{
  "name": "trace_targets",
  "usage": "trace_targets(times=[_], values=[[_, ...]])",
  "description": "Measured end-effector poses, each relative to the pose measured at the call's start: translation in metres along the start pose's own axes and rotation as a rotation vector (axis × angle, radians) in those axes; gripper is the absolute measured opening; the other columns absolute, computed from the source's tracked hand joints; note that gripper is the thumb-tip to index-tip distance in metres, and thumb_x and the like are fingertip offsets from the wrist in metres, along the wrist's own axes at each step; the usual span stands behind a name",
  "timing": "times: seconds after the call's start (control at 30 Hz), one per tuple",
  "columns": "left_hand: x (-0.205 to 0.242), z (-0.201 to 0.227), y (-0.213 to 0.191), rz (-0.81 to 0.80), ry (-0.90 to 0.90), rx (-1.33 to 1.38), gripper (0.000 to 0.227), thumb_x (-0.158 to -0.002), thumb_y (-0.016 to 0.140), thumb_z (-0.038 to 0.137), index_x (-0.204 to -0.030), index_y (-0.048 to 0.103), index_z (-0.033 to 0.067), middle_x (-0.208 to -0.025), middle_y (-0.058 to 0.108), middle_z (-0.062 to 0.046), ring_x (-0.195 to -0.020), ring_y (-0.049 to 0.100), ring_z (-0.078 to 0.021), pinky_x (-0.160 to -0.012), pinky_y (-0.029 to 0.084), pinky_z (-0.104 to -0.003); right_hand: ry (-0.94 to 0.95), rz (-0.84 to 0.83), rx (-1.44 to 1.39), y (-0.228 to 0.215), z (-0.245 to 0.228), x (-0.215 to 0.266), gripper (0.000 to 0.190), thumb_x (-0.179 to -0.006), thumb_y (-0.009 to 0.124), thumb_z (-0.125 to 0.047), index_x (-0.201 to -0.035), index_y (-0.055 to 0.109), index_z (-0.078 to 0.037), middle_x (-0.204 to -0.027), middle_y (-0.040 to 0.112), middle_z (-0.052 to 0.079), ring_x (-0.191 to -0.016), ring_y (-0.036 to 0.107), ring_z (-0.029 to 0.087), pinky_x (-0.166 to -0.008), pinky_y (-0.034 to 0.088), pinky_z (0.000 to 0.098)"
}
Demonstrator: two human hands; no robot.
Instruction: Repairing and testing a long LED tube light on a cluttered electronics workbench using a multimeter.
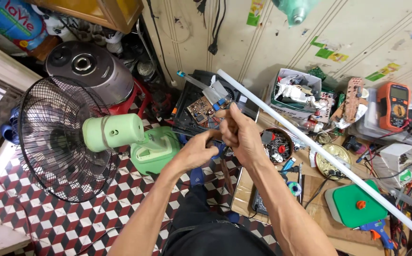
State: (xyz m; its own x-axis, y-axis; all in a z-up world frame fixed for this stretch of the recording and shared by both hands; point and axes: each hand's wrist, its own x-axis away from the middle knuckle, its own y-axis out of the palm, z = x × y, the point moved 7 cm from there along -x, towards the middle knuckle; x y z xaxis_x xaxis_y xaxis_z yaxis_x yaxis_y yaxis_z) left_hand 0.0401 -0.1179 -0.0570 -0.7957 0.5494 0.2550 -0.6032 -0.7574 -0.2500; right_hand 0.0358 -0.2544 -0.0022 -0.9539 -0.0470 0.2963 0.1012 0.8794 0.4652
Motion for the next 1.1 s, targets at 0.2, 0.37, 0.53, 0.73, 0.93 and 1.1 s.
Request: trace_targets(times=[0.2, 0.37, 0.53, 0.73, 0.93, 1.1], values=[[0.015, 0.03, -0.027, 0.147, -0.089, -0.2, 0.057, -0.097, 0.049, 0.019, -0.152, 0.035, 0.0126, -0.117, 0.074, -0.012, -0.087, 0.077, -0.0316, -0.083, 0.058, -0.041, 0.052, 0.024, 0.297, -0.006, 0.016, 0.006, 0.039, -0.099, 0.053, -0.027, -0.13, 0.06, -0.006, -0.069, 0.06, 0.0, -0.049, 0.035, 0.007, -0.044, 0.025, 0.0243], [0.027, 0.075, -0.036, 0.158, 0.026, -0.337, 0.066, -0.094, 0.058, 0.02, -0.154, 0.032, 0.0123, -0.094, 0.078, -0.015, -0.085, 0.075, -0.0337, -0.082, 0.056, -0.043, -0.047, -0.153, 0.728, -0.008, 0.052, 0.0, 0.058, -0.088, 0.062, -0.016, -0.142, 0.044, -0.007, -0.086, 0.072, 0.007, -0.072, 0.062, 0.013, -0.063, 0.05, 0.029], [0.038, 0.096, -0.044, 0.174, 0.103, -0.541, 0.05, -0.087, 0.067, 0.03, -0.134, 0.057, 0.0166, -0.098, 0.077, -0.012, -0.091, 0.073, -0.0341, -0.077, 0.055, -0.045, -0.026, -0.081, 0.999, -0.001, 0.033, 0.012, 0.035, -0.094, 0.061, -0.027, -0.117, 0.065, 0.0, -0.084, 0.077, 0.01, -0.074, 0.074, 0.017, -0.068, 0.057, 0.0327], [0.047, 0.033, -0.113, 0.187, 0.006, -0.571, 0.031, -0.088, 0.07, 0.037, -0.106, 0.074, 0.0125, -0.089, 0.076, -0.008, -0.084, 0.071, -0.0284, -0.075, 0.054, -0.042, -0.034, 0.244, 0.504, -0.073, 0.0, -0.003, 0.041, -0.1, 0.059, -0.037, -0.092, 0.068, 0.002, -0.07, 0.075, 0.015, -0.051, 0.06, 0.017, -0.048, 0.043, 0.0307], [0.056, 0.104, -0.147, 0.33, -0.044, 0.108, 0.028, -0.09, 0.073, 0.026, -0.106, 0.08, 0.0045, -0.076, 0.072, -0.004, -0.069, 0.06, -0.0148, -0.065, 0.046, -0.032, 0.117, 0.238, 0.989, -0.098, -0.019, -0.018, 0.047, -0.095, 0.062, -0.045, -0.11, 0.076, -0.004, -0.069, 0.071, 0.016, -0.057, 0.062, 0.025, -0.061, 0.046, 0.0389], [0.044, 0.238, -0.109, 0.236, 0.247, -0.096, 0.026, -0.086, 0.073, 0.024, -0.104, 0.082, 0.0079, -0.073, 0.074, 0.001, -0.062, 0.06, -0.0091, -0.059, 0.05, -0.027, -0.493, 0.249, 1.664, 0.021, -0.12, 0.04, 0.069, -0.079, 0.08, -0.043, -0.132, 0.059, -0.003, -0.095, 0.072, 0.017, -0.091, 0.069, 0.037, -0.078, 0.054, 0.0479]])
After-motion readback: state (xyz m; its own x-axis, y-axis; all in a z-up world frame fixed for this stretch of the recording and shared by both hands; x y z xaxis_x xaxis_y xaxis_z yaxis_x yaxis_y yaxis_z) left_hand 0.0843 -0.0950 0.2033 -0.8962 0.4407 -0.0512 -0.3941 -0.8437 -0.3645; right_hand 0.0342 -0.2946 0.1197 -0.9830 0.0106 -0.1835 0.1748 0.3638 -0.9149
